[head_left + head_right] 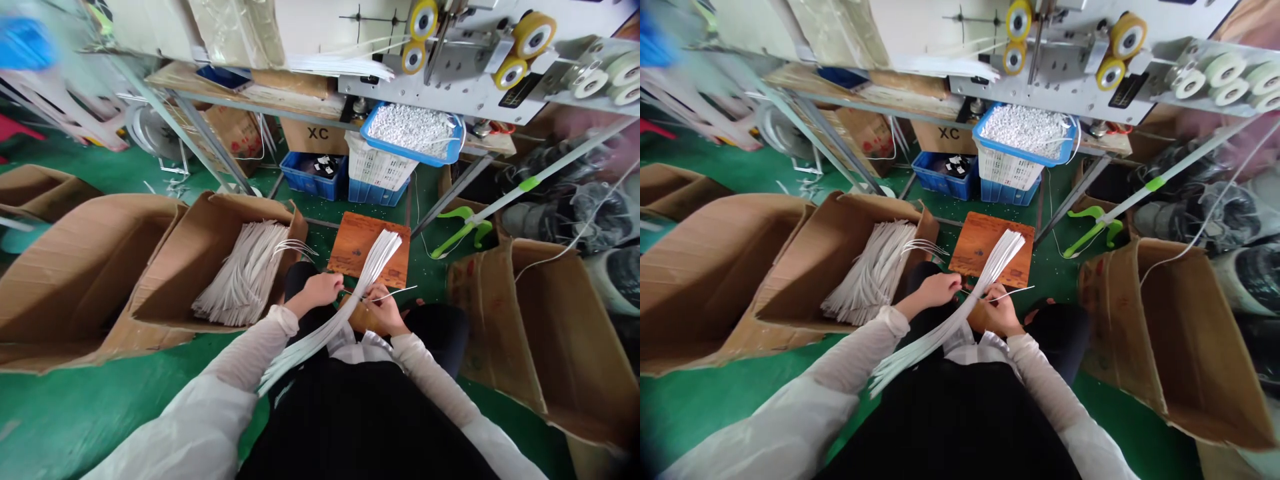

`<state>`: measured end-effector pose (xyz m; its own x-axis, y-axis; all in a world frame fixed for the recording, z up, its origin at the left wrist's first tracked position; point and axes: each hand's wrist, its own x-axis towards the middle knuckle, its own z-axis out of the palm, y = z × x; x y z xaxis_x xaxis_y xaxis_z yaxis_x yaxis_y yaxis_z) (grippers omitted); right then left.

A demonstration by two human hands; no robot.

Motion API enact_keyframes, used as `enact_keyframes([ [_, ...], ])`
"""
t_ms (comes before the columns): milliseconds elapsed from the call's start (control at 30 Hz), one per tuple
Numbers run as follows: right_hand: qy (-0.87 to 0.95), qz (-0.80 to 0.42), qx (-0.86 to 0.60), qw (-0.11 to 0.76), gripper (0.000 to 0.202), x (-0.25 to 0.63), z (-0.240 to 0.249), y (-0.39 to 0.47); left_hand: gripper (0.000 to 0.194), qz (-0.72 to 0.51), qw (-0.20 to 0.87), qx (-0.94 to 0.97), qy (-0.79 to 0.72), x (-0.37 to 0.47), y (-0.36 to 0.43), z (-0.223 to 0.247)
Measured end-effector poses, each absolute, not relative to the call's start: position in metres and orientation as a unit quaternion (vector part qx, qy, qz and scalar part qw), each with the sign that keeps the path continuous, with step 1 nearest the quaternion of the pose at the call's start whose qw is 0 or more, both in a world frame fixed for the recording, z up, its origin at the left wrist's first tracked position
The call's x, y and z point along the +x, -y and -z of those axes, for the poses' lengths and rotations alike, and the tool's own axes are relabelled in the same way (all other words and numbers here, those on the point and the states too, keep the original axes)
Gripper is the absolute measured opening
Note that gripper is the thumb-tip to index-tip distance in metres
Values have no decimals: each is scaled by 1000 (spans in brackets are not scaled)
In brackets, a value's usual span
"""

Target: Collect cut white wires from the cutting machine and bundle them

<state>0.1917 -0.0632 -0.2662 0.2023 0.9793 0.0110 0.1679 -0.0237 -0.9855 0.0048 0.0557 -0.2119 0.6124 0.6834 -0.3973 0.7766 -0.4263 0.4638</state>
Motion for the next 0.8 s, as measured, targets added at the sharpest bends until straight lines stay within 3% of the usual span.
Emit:
enact_keyframes([
  [133,356,-529,-565,524,29,192,269,72,22,92,279,852,-433,-17,-55,218],
  [233,325,-586,-560,487,31,187,269,64,25,85,259,867,-417,-21,-53,220],
  [367,357,-560,-610,432,25,184,265,47,31,36,229,881,-412,-9,-50,208],
  [500,435,-517,-614,409,17,185,262,43,30,-26,267,892,-364,19,-40,200],
  [700,448,-488,-627,410,15,187,265,51,18,-52,321,871,-368,34,-18,211],
  [800,430,-494,-630,418,15,188,267,53,21,-66,333,865,-369,25,-12,215],
])
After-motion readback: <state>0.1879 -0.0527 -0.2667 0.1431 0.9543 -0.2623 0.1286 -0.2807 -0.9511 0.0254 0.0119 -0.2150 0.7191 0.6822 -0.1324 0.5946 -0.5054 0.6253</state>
